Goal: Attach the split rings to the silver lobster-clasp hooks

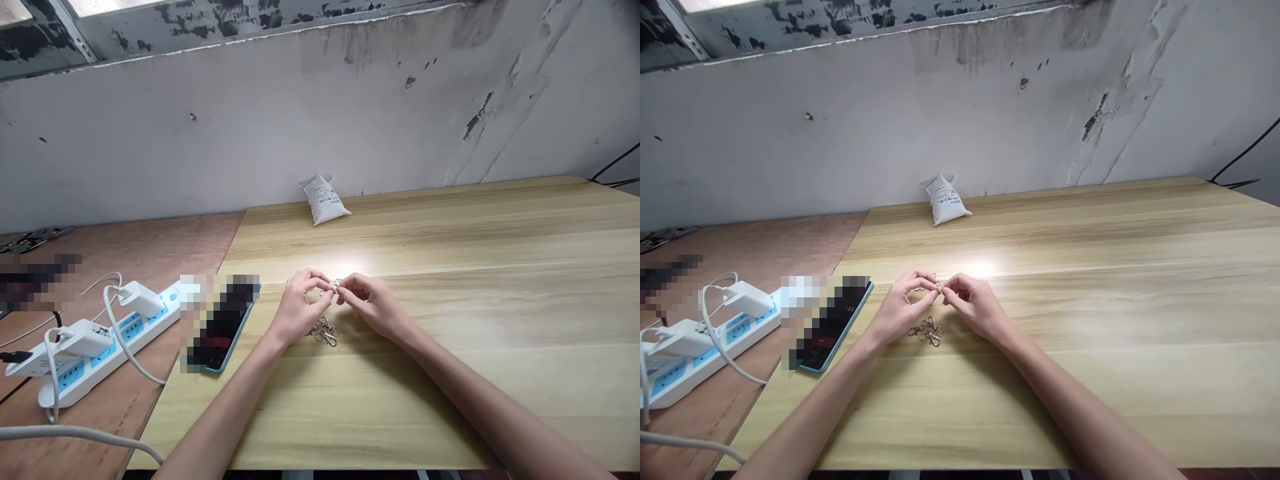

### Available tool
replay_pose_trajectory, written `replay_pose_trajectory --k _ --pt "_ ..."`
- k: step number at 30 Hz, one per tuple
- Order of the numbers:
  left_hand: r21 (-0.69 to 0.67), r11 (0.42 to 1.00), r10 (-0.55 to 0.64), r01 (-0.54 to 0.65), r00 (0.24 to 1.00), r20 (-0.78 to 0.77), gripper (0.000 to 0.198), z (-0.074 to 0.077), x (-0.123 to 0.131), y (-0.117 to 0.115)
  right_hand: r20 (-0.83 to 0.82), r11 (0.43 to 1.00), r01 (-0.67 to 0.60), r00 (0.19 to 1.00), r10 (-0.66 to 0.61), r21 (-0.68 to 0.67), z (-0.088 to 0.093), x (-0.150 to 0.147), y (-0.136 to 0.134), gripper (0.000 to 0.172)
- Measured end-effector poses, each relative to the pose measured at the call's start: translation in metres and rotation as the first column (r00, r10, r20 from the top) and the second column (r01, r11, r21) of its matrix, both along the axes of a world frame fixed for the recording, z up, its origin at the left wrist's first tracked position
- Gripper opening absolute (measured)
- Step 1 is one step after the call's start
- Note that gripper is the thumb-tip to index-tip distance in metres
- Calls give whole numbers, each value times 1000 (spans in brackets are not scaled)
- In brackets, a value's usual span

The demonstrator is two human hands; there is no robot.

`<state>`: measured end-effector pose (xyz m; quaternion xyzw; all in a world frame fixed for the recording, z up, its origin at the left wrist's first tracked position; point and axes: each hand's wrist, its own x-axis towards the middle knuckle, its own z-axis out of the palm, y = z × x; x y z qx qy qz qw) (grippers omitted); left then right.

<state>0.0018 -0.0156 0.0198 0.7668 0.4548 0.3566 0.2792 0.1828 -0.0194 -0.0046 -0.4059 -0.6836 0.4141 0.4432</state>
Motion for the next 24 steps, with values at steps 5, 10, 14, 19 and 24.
replay_pose_trajectory --k 5,10,14,19,24 --pt "113 993 43 -27 988 -147 9 1 -2 -1 -175 979 -43 985 7 -198 0 4 5 31" --pt "248 968 98 -23 951 -293 8 -1 -3 -1 -203 975 -99 978 58 -200 12 11 2 27" --pt "287 958 116 -30 951 -287 8 -1 -4 -2 -93 991 -91 992 82 -101 13 12 0 23" --pt "369 929 108 -11 965 -241 9 2 -3 -3 89 995 -90 992 93 -32 8 6 0 25" --pt "433 901 131 -17 964 -233 9 7 -4 -4 176 992 -110 980 97 63 7 12 4 24"
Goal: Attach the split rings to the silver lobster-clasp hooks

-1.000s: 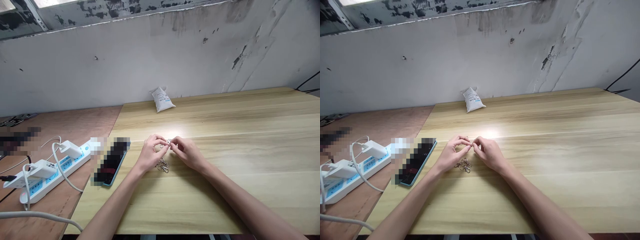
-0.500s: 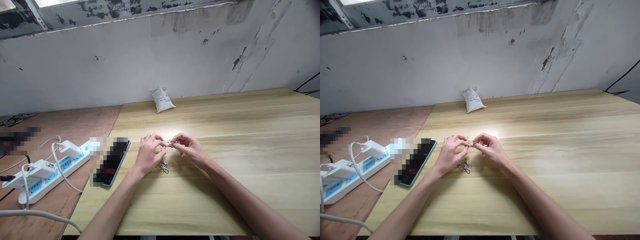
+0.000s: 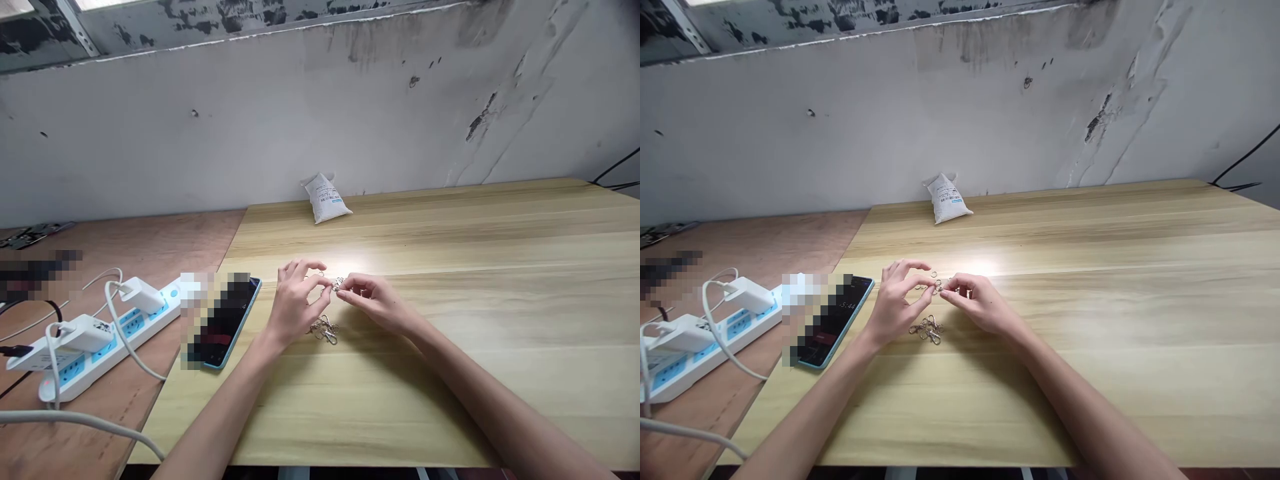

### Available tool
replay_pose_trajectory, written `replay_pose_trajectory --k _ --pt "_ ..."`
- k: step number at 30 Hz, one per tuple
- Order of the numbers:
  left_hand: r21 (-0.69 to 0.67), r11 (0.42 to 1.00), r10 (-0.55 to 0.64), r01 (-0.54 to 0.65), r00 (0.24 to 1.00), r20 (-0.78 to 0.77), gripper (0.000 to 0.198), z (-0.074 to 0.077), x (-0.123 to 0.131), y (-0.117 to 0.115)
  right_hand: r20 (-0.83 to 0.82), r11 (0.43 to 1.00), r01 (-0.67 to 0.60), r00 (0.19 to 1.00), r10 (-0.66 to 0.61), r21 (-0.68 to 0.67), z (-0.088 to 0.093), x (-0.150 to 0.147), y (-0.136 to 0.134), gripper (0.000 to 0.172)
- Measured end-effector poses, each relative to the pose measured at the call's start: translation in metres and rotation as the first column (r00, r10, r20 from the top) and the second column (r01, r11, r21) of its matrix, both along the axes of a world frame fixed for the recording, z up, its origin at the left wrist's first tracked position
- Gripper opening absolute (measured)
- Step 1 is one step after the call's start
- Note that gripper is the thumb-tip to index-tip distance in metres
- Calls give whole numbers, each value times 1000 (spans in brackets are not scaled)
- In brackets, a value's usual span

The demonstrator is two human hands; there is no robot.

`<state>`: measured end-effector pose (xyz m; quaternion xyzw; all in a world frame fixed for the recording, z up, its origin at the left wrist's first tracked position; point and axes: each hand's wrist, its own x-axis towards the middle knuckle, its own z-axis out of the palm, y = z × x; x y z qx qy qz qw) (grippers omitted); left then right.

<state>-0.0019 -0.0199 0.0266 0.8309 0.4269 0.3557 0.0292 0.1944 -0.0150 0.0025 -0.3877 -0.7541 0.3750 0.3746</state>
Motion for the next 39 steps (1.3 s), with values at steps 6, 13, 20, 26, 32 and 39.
replay_pose_trajectory --k 6,13,20,26,32,39 --pt "-169 986 -7 -2 999 -50 8 -6 0 1 204 793 139 927 -315 593 -3 3 -3 19" --pt "-152 988 -33 -6 967 -254 12 -9 -5 5 315 737 56 880 -355 673 -1 -2 -9 23" --pt "-132 990 8 -49 955 -297 14 -7 -19 15 485 839 154 756 -440 523 -12 21 11 29" --pt "-488 869 -211 89 957 -200 25 10 -31 11 515 857 144 745 -423 494 -11 19 8 27" --pt "-509 856 -255 87 928 -272 19 12 -29 7 512 853 149 743 -430 500 -7 17 7 30" --pt "-513 852 -267 103 929 -257 16 6 -29 9 486 856 156 767 -419 492 -6 16 6 31"
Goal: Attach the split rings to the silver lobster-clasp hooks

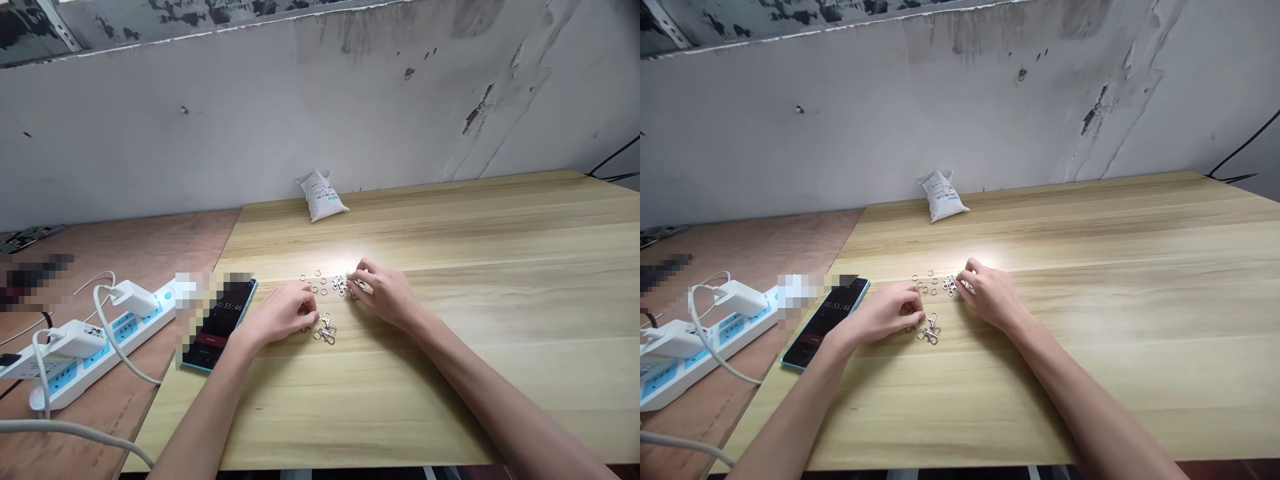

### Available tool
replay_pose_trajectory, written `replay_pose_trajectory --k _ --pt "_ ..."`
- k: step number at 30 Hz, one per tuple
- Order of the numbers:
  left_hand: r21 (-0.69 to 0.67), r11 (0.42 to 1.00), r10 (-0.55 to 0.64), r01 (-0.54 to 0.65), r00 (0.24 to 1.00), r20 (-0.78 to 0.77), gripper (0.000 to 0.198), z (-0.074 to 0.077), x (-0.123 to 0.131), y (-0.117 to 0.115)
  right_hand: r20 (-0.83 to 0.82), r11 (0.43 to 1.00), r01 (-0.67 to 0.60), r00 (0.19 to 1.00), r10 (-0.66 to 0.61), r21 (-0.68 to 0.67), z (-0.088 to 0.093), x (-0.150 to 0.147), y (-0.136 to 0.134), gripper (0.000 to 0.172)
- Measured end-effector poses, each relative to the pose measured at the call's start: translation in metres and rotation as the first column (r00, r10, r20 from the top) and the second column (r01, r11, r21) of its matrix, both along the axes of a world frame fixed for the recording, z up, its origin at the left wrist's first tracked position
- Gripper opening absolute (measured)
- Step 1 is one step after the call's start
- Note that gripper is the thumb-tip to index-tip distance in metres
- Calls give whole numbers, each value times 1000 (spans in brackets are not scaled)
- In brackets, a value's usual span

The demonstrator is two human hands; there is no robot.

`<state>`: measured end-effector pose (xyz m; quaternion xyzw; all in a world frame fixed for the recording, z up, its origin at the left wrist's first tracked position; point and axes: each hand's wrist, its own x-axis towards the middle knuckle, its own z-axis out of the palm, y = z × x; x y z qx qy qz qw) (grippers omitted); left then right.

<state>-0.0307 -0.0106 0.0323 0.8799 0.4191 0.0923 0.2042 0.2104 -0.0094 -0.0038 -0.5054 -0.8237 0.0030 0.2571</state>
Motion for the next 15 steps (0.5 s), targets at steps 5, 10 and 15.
replay_pose_trajectory --k 5,10,15 --pt "-37 999 -29 36 983 179 11 4 3 -1 -225 989 -102 971 76 -103 4 -3 -4 28" --pt "-32 999 -23 41 906 422 12 9 10 -5 -631 797 -476 759 159 -371 15 -15 -14 30" --pt "33 998 -65 56 881 468 14 6 17 -7 -815 543 -707 575 70 -453 18 -22 -18 34"
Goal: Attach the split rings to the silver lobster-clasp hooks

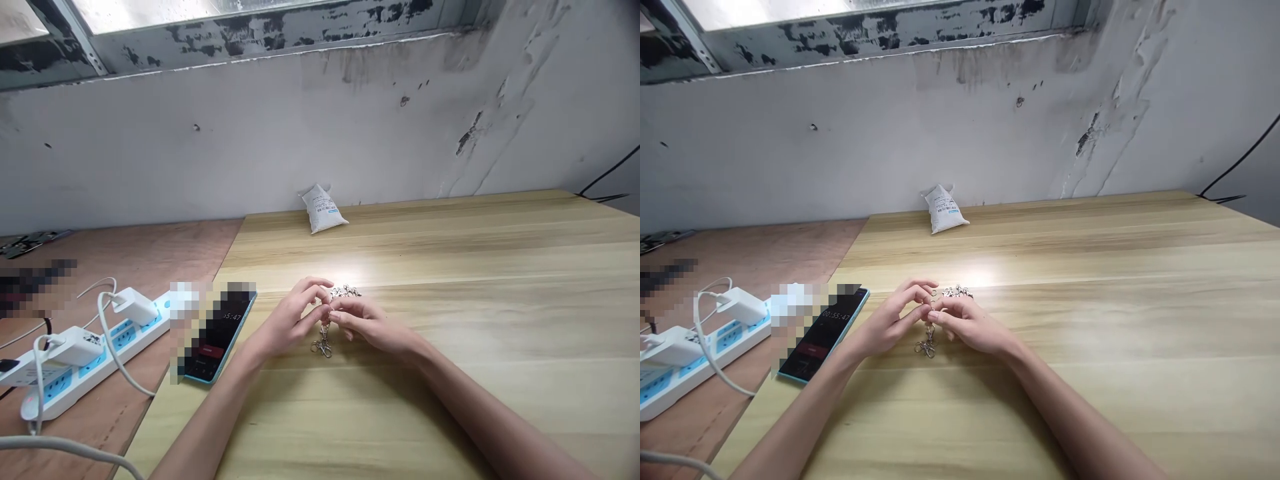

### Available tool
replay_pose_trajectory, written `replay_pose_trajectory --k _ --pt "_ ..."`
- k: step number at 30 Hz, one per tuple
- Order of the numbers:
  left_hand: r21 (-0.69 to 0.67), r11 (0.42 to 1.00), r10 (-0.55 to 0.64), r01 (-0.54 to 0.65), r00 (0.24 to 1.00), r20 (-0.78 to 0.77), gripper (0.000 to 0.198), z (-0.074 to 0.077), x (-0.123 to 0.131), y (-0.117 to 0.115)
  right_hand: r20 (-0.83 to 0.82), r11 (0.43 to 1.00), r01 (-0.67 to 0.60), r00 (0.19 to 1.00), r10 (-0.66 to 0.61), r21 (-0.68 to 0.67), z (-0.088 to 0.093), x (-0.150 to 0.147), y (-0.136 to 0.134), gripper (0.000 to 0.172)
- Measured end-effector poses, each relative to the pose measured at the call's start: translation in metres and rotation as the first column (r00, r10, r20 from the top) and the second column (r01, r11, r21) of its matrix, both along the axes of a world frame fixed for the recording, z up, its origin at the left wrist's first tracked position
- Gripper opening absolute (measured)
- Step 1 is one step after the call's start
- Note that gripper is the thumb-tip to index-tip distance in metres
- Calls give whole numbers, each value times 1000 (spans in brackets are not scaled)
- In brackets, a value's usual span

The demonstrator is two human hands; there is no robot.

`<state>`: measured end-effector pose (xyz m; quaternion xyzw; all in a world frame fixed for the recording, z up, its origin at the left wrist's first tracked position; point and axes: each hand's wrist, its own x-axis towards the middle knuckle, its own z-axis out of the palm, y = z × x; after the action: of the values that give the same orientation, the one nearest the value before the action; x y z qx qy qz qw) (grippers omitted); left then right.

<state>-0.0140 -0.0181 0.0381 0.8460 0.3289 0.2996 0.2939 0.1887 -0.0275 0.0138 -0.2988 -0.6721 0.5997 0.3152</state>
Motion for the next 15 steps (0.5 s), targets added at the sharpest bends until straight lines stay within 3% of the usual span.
replay_pose_trajectory --k 5,8,10,12,15 --pt "56 998 37 -37 999 0 14 -3 3 1 -117 988 0 993 -18 -153 2 2 0 34" --pt "46 997 56 -56 998 13 13 -3 2 2 -87 990 32 995 -45 -139 -1 3 1 35" --pt "8 997 78 -79 997 21 12 -4 2 2 -8 993 109 994 -110 -34 -5 2 3 34" --pt "-58 992 115 -114 993 16 13 -6 1 3 89 963 214 969 -231 166 -11 1 4 30" --pt "-110 980 164 -164 986 -11 14 -10 1 4 178 808 296 882 -436 510 -20 -1 6 25"
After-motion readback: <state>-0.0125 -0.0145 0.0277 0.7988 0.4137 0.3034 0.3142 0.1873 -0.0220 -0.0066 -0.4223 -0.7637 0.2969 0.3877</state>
